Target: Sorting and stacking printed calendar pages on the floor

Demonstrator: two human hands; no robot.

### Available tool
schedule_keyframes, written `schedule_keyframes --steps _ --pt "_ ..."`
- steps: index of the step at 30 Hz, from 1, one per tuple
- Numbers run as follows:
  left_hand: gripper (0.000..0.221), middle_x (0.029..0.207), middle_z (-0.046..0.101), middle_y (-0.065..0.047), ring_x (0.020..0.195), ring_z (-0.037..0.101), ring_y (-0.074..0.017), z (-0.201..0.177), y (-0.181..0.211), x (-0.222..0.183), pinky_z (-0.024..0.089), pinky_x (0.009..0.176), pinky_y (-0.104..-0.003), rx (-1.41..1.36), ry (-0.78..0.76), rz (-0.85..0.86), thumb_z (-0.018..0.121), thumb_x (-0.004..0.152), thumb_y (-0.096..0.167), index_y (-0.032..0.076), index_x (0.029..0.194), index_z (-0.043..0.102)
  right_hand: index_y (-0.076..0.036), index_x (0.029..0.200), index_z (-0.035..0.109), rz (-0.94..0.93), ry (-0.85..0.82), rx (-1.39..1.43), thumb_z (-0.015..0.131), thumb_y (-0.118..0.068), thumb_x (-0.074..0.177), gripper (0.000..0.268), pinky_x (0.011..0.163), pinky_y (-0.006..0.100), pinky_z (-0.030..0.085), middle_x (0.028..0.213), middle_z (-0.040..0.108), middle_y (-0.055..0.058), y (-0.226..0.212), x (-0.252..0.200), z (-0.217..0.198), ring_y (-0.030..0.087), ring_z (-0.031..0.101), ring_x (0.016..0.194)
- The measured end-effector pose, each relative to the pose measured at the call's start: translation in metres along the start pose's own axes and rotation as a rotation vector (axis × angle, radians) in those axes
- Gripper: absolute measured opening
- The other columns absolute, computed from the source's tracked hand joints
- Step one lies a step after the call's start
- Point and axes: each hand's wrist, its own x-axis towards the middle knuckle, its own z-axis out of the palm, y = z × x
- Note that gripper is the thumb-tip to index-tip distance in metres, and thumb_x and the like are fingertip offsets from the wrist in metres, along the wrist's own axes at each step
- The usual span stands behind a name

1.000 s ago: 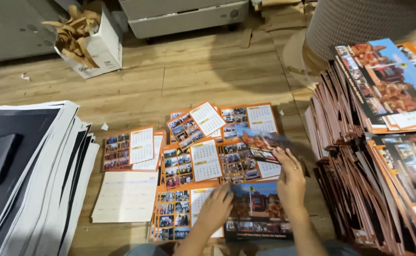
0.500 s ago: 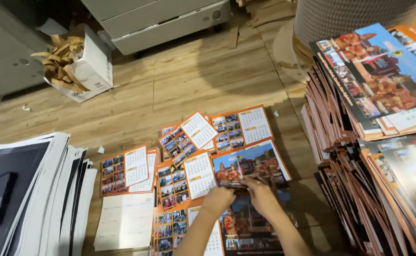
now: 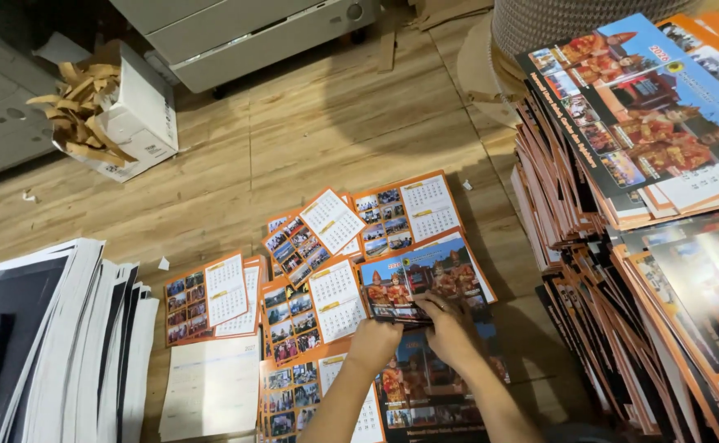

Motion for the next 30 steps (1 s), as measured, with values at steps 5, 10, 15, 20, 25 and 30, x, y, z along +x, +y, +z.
schedule_keyframes --steps 5,10,15,20,25,30 --pt "0.023 0.059 0.057 -0.006 0.052 0.057 -0.0236 -0.05 0.004 -0.002 0.047 0.039 -0.038 -0.117 0.382 -0.023 0.065 0.061 -0.008 0.009 0.072 0.054 -0.024 0.127 0.052 0.006 0.033 -0.252 0.064 0.009 0.064 0.072 0.113 0.048 0.016 0.138 0.043 -0.003 -0.001 -0.001 -0.005 0.023 0.035 0.129" --pt "0.057 0.08 0.064 -0.006 0.079 0.059 -0.0214 -0.122 -0.007 0.001 0.047 0.068 -0.035 -0.619 0.591 -0.202 0.038 0.089 0.059 0.009 0.086 0.064 -0.032 0.11 0.065 0.218 0.241 -0.298 0.07 -0.012 0.074 0.041 0.114 0.048 0.02 0.118 0.063 -0.008 -0.005 0.007 -0.006 0.021 0.047 0.125" --pt "0.057 0.13 0.046 -0.014 0.122 0.042 -0.029 -0.079 -0.068 0.004 0.036 0.101 -0.044 -0.653 0.563 -0.664 0.035 0.093 0.048 0.004 0.129 0.043 -0.028 0.108 0.069 0.095 0.358 -0.262 0.069 0.005 0.065 0.054 0.109 0.045 0.028 0.114 0.066 -0.003 -0.002 0.005 -0.006 0.021 0.053 0.116" --pt "0.061 0.152 0.019 -0.007 0.14 0.006 -0.0308 -0.067 -0.107 -0.006 0.008 0.113 -0.053 -0.604 0.132 -0.952 0.028 0.093 0.048 0.011 0.142 0.029 -0.029 0.107 0.069 0.088 0.353 -0.262 0.071 0.008 0.061 0.059 0.109 0.05 0.028 0.116 0.065 -0.003 0.004 0.007 -0.003 0.024 0.049 0.122" --pt "0.054 0.148 0.029 0.011 0.134 0.029 -0.0291 0.001 -0.149 -0.021 0.014 0.104 -0.069 -0.383 0.098 -1.122 0.021 0.095 0.065 0.034 0.137 0.034 -0.024 0.115 0.063 0.266 0.285 -0.171 0.061 -0.01 0.079 0.039 0.099 0.049 0.037 0.114 0.064 0.004 0.105 0.032 0.075 0.024 0.054 0.117" --pt "0.049 0.128 0.051 -0.007 0.121 0.044 -0.0301 0.035 -0.177 -0.008 0.03 0.099 -0.056 0.111 0.342 -0.945 0.056 0.076 0.048 0.015 0.113 0.058 -0.007 0.12 0.06 0.221 0.623 0.303 0.051 0.001 0.085 0.037 0.096 0.051 0.04 0.111 0.062 0.024 0.003 0.017 -0.005 0.041 0.054 0.111"
